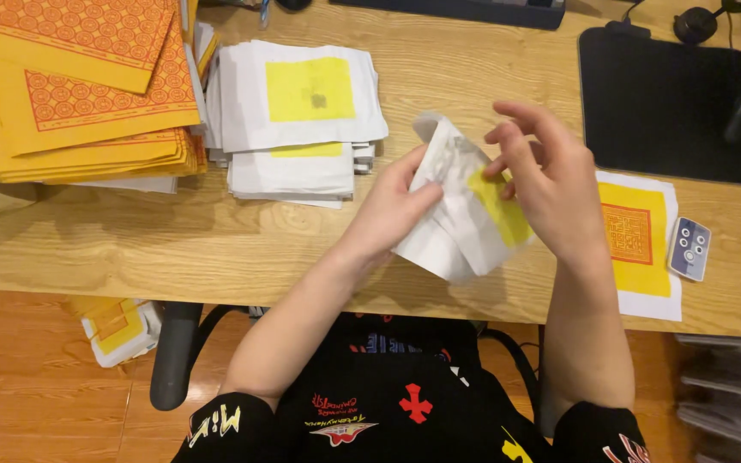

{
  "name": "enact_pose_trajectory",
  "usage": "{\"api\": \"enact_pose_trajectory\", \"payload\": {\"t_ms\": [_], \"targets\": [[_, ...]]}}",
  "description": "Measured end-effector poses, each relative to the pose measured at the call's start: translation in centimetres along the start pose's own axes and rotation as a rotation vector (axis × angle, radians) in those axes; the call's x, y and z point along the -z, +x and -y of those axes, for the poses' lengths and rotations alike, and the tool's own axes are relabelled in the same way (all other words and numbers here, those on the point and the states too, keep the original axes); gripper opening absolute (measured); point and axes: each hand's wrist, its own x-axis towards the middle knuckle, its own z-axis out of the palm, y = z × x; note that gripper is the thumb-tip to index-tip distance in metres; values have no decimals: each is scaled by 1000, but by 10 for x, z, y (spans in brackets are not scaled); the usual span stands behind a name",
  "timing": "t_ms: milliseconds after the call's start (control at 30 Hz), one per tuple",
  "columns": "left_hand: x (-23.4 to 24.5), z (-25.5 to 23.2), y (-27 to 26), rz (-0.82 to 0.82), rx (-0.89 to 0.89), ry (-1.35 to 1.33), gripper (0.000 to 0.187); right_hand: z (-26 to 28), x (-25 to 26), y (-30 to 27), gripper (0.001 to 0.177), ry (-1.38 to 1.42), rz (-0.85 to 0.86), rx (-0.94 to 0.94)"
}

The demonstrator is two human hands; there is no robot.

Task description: Sorting and bundling stacks of paper using rubber bands on a desk.

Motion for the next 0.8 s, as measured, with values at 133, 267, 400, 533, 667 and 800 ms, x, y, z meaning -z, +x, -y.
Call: {"api": "enact_pose_trajectory", "payload": {"t_ms": [133,267,400,533,667,800], "targets": [[11,-4,-2,-55,118,-165,60,1,8,-19,28,-203,-78,143],[8,-34,-8,76,237,-303,44,-6,5,-36,61,-581,248,403],[12,-34,-18,417,176,-518,84,-7,8,-33,60,-405,408,308],[18,-46,-20,475,164,-454,84,-12,25,-28,61,-390,470,331],[21,-51,-21,411,329,-414,85,-30,51,-7,36,-332,270,134],[14,-41,-17,335,355,-518,85,-57,70,17,30,-721,-409,477]]}}
